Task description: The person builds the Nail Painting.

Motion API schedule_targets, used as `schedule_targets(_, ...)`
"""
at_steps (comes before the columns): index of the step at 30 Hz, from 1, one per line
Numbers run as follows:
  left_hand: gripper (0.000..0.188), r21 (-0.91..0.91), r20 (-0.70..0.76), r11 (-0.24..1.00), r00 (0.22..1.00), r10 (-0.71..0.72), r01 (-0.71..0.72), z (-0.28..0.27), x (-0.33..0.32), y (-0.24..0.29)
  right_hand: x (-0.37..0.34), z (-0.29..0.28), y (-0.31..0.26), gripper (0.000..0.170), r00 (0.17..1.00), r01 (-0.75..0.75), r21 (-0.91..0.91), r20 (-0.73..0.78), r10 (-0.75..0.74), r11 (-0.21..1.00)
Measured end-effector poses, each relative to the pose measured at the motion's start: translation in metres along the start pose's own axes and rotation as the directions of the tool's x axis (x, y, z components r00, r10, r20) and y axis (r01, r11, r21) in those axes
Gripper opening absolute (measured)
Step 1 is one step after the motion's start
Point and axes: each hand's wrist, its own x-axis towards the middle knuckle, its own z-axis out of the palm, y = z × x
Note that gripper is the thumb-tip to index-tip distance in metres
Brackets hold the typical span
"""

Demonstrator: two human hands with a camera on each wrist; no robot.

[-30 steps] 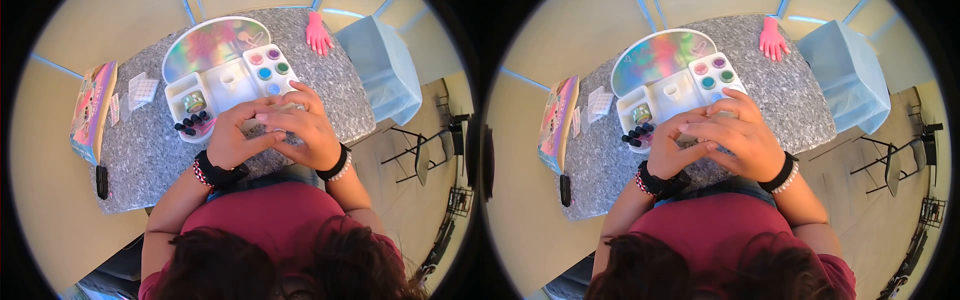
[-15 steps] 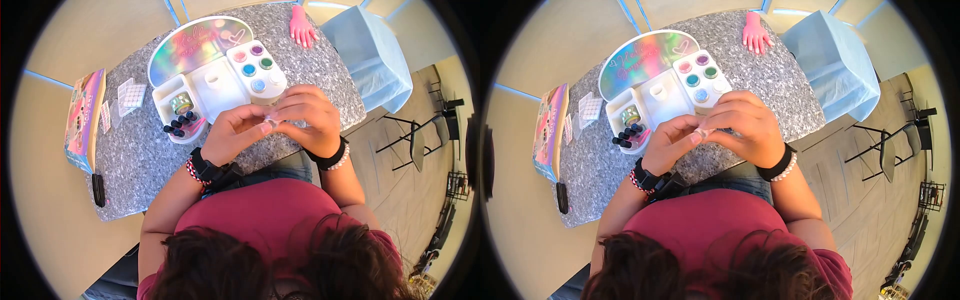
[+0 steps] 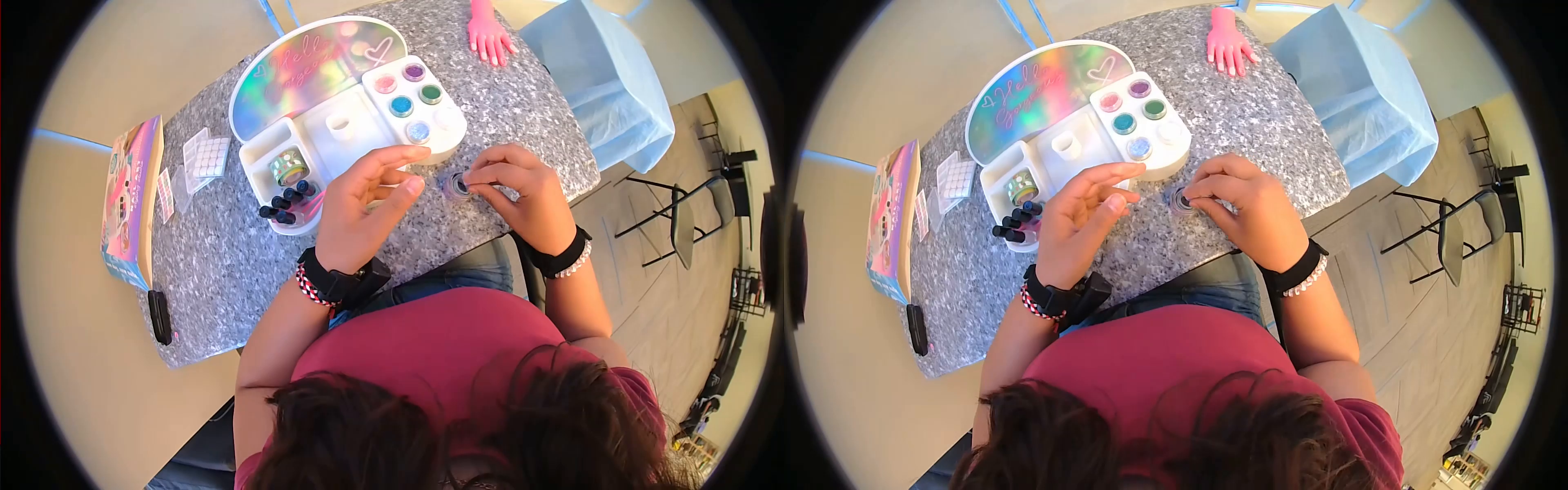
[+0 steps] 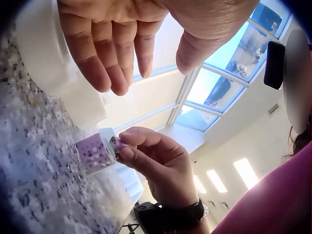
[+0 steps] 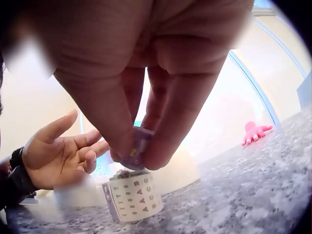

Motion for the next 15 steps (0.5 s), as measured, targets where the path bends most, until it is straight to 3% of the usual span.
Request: schedule_targets(15,0.036,0.061,0.004,0.998,1.0,0.008,-0.008,-0.0006,-0.0016,0.0012,0.0008,0.0087,-0.0087,0.015,0.998,0.062,-0.165,0.031,-0.058,0.984)
